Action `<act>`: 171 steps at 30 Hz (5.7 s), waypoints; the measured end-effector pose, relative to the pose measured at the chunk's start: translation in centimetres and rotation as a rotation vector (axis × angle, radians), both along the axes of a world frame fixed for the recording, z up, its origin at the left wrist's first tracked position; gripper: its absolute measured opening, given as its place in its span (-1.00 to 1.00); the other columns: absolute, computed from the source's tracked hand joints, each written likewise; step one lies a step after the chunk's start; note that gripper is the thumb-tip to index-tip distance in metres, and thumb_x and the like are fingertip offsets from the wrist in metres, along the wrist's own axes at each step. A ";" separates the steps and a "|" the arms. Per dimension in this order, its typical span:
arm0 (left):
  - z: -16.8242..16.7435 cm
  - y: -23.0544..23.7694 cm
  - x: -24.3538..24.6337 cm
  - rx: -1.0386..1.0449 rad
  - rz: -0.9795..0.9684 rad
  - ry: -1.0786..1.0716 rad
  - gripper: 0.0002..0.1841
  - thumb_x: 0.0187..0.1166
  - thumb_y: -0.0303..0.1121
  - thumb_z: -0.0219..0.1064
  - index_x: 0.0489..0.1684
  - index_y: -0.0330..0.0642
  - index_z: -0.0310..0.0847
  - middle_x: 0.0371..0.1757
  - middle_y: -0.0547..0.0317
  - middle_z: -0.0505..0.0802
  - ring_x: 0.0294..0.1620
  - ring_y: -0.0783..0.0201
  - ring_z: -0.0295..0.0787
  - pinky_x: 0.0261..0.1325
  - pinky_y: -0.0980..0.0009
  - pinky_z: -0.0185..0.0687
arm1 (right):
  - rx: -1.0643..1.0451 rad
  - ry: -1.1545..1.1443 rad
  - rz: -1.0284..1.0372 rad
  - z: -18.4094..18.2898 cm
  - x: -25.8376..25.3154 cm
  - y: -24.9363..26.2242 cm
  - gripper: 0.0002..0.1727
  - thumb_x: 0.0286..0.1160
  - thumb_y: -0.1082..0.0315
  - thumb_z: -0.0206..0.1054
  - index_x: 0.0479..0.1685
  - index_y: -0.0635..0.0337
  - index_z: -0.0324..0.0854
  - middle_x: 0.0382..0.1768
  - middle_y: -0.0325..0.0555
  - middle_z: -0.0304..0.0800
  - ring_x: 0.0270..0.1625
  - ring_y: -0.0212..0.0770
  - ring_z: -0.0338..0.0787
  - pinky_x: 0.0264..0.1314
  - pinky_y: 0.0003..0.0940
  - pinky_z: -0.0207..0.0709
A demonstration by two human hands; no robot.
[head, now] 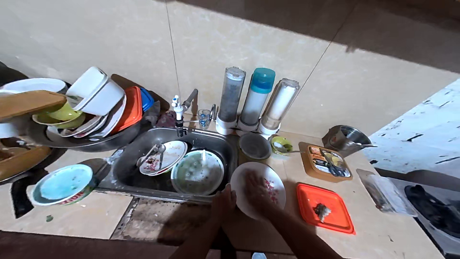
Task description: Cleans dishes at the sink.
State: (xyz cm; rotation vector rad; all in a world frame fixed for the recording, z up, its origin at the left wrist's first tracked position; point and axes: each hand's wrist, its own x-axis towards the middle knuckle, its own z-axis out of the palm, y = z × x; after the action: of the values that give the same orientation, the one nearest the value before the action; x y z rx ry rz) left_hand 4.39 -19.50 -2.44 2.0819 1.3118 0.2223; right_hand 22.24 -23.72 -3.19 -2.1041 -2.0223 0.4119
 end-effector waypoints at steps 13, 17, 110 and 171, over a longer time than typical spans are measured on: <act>-0.4 0.0 -0.1 0.057 -0.014 -0.007 -0.48 0.86 -0.17 -0.07 0.62 -0.34 0.39 0.05 -0.34 0.86 0.22 -0.33 0.77 0.34 -0.17 0.58 | -0.127 0.093 0.153 0.7 -0.3 -2.9 -0.35 0.87 0.09 -0.14 0.89 0.10 0.03 0.90 -0.06 -0.06 0.94 0.06 -0.23 0.92 0.21 -0.48; -0.6 0.1 -0.1 0.072 -0.011 -0.016 -0.49 0.86 -0.18 -0.08 0.58 -0.34 0.42 -0.01 -0.33 0.86 0.17 -0.34 0.78 0.28 -0.18 0.60 | 0.003 -0.068 0.096 -0.5 2.9 -4.7 -0.31 0.78 0.02 -0.03 0.87 0.05 0.13 0.87 -0.09 0.07 0.91 0.10 -0.07 0.82 0.46 -0.33; -0.4 0.0 0.5 0.035 -0.115 -0.067 -0.41 0.86 -0.15 -0.05 0.79 -0.30 0.22 0.36 -0.30 0.78 0.42 -0.32 0.65 0.55 -0.16 0.41 | -0.050 0.031 0.064 0.6 -1.1 -11.0 -0.33 0.84 -0.01 -0.05 0.81 0.18 0.22 0.83 0.04 0.16 0.90 0.11 0.00 0.86 0.39 -0.38; -0.9 0.5 1.4 0.078 -0.086 -0.066 -0.45 0.85 -0.18 -0.03 0.77 -0.22 0.30 0.20 -0.29 0.85 0.30 -0.33 0.75 0.45 -0.17 0.52 | -0.195 0.121 -0.117 1.8 0.8 -0.7 -0.26 0.87 -0.06 -0.16 0.90 0.17 -0.06 0.92 0.08 -0.24 0.94 0.13 -0.41 0.87 0.32 -0.64</act>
State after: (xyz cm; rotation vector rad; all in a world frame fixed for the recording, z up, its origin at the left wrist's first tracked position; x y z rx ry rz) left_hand 5.78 -19.03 -3.30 2.1719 1.1896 0.3062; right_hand 23.04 -24.45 -1.40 -2.2342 -1.8478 0.7244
